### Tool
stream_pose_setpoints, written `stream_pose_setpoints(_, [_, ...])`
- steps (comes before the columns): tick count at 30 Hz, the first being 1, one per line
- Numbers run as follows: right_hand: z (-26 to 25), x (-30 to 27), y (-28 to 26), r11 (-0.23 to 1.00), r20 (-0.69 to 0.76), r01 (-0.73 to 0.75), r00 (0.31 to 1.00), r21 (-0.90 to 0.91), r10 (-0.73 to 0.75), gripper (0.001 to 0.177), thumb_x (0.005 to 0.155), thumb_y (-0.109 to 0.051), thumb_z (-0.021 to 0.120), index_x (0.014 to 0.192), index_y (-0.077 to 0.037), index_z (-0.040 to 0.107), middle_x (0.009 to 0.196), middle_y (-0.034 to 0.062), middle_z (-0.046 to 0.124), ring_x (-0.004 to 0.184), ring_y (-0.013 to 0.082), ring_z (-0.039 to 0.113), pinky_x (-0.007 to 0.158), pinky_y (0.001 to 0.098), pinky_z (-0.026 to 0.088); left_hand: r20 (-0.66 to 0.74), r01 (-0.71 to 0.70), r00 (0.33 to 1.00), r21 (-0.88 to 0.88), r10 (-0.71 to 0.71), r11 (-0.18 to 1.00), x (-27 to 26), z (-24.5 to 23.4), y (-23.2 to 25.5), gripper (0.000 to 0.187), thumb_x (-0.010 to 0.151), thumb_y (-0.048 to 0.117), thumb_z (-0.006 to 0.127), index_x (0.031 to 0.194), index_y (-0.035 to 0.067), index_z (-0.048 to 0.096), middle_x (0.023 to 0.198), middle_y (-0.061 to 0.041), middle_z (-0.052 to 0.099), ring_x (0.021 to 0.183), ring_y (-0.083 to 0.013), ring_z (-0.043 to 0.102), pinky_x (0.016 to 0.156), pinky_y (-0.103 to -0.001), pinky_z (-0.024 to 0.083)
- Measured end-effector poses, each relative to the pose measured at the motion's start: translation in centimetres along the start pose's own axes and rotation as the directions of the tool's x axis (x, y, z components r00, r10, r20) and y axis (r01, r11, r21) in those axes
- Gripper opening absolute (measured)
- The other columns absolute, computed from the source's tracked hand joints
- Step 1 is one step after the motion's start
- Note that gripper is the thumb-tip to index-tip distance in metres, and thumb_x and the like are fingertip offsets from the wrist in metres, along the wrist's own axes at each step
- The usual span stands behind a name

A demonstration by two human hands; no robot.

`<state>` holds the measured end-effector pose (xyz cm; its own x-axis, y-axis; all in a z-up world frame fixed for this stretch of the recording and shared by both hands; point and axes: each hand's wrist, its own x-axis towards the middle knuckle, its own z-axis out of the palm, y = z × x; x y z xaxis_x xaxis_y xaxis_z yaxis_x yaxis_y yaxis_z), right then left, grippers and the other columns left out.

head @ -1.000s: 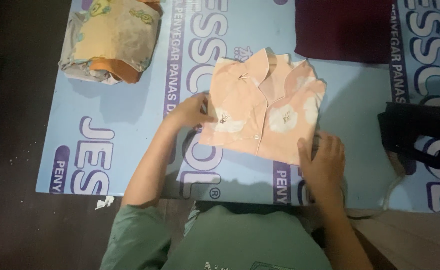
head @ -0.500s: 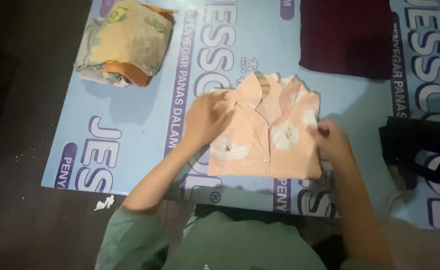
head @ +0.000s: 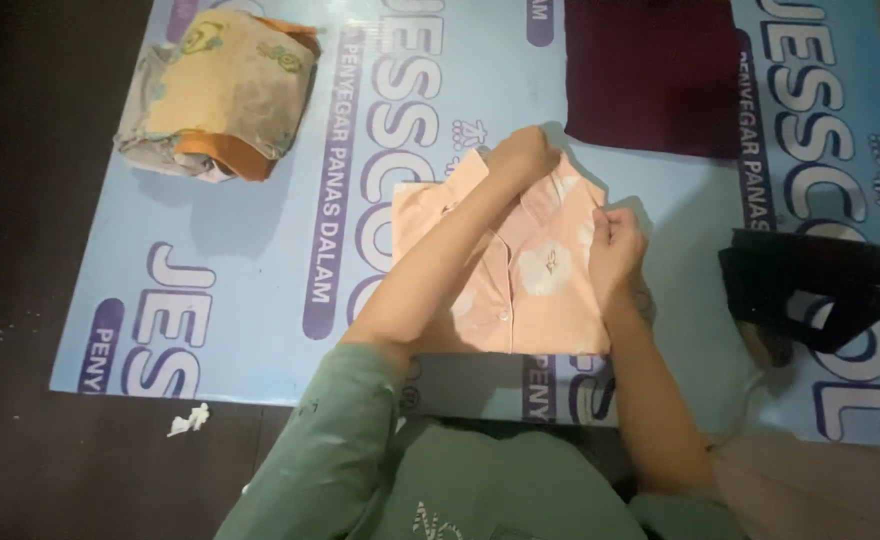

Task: Ironing and folding a shirt and a dress on a flat surface on the floor

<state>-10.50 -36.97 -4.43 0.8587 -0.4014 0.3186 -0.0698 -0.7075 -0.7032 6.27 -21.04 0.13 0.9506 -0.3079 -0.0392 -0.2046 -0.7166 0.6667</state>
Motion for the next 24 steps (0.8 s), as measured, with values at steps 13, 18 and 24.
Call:
stream_pose_setpoints(13, [-1.7,4.5,-4.1,0.875,0.299,-0.152,0.954,0.459,0.009,0.027,0.100,-0.021,0.076,0.119,-0.005,0.065,0.119,0.0141,0.065,0.109,0.0313,0.064,0.097,0.0437,0.050,0.100,-0.297,0.941,-0.211,0.323,0.931,-1.2,-6.2,0.5,0.027,0.094,0.031,0.061,0.111,0.011,0.066,0.118,-0.019,0.073,0.119,-0.0448,0.064,0.102,-0.061,0.046])
stream_pose_setpoints(18, [0.0,5.5,-2.6,0.780,0.334,-0.308,0.933,0.545,0.135,0.024,0.107,-0.029,0.070,0.113,-0.006,0.063,0.104,0.0066,0.066,0.095,0.0172,0.062,0.084,0.0364,0.050,0.011,-0.311,0.947,-0.202,0.320,0.929,-3.8,-10.2,2.4,0.020,0.093,0.026,0.064,0.105,0.012,0.070,0.113,-0.016,0.075,0.112,-0.0448,0.069,0.095,-0.058,0.052])
stream_pose_setpoints(24, [-1.4,6.8,-4.2,0.918,0.349,-0.396,0.863,0.019,0.365,0.041,0.096,-0.049,0.070,0.113,-0.012,0.065,0.104,0.0018,0.073,0.095,0.0175,0.066,0.085,0.0340,0.048,-0.174,0.041,0.985,0.284,0.010,0.958,-3.0,-13.9,-8.8,0.025,0.086,0.015,0.040,0.099,0.007,0.060,0.088,-0.022,0.071,0.079,-0.0482,0.069,0.060,-0.057,0.049])
